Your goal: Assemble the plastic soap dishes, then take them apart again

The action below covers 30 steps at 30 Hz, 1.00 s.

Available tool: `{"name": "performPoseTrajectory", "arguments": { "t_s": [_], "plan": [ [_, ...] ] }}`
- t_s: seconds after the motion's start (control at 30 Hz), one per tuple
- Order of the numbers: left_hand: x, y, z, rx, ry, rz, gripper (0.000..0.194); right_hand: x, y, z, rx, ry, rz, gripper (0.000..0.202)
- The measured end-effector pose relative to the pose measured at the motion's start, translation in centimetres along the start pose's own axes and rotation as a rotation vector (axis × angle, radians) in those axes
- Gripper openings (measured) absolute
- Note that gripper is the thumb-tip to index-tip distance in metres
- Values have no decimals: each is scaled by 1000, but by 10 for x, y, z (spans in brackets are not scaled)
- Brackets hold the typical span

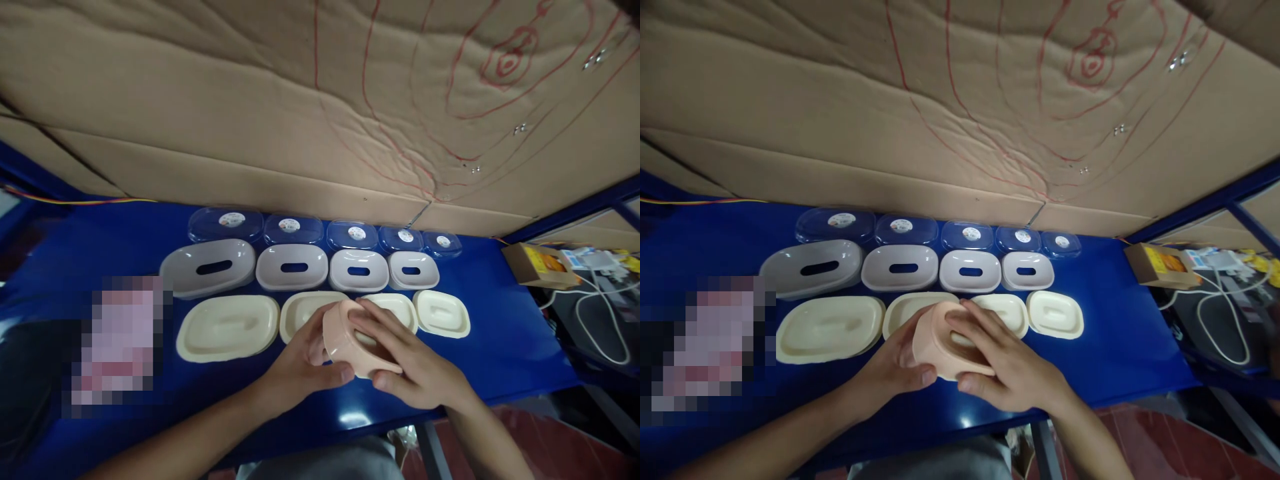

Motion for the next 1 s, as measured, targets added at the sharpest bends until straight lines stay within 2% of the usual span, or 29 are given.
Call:
{"name": "performPoseTrajectory", "arguments": {
  "t_s": [0.27, 0.33, 0.4, 0.47, 0.53, 0.63, 0.7, 0.8, 0.9, 1.0],
  "plan": [
    [2, 8, 2, -43, 24, 13, 82, -1, 6, -8, -122, 112, 40, 78],
    [4, 15, 4, -47, 46, 35, 84, 3, 13, -13, -158, 203, -4, 80],
    [5, 22, 5, -29, 59, 60, 84, 12, 26, -13, -222, 387, -73, 85],
    [6, 28, 5, 4, 55, 90, 85, 24, 38, -5, -286, 617, -105, 87],
    [7, 28, 3, 48, 37, 126, 88, 38, 48, 16, -286, 838, -88, 82],
    [7, 20, -2, 95, -2, 190, 88, 62, 63, 66, -108, 1074, -112, 79],
    [8, 13, -5, 110, -51, 196, 86, 79, 79, 101, 39, 1057, -154, 81],
    [10, 5, -8, 125, -145, 199, 85, 108, 112, 140, 134, 900, -238, 72],
    [13, 1, -9, 147, -216, 218, 89, 130, 142, 160, 157, 768, -309, 60],
    [12, -3, -8, 144, -240, 232, 91, 135, 159, 167, 198, 665, -313, 51]
  ]
}}
Point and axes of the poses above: each hand's wrist, its own x-axis away from the middle knuckle, its own z-axis out of the back of the hand, y = z × x, the point moved 3 cm from there along -x, towards the middle knuckle, and after that the axes turned 5 degrees about -x, right-handed, at the moved point
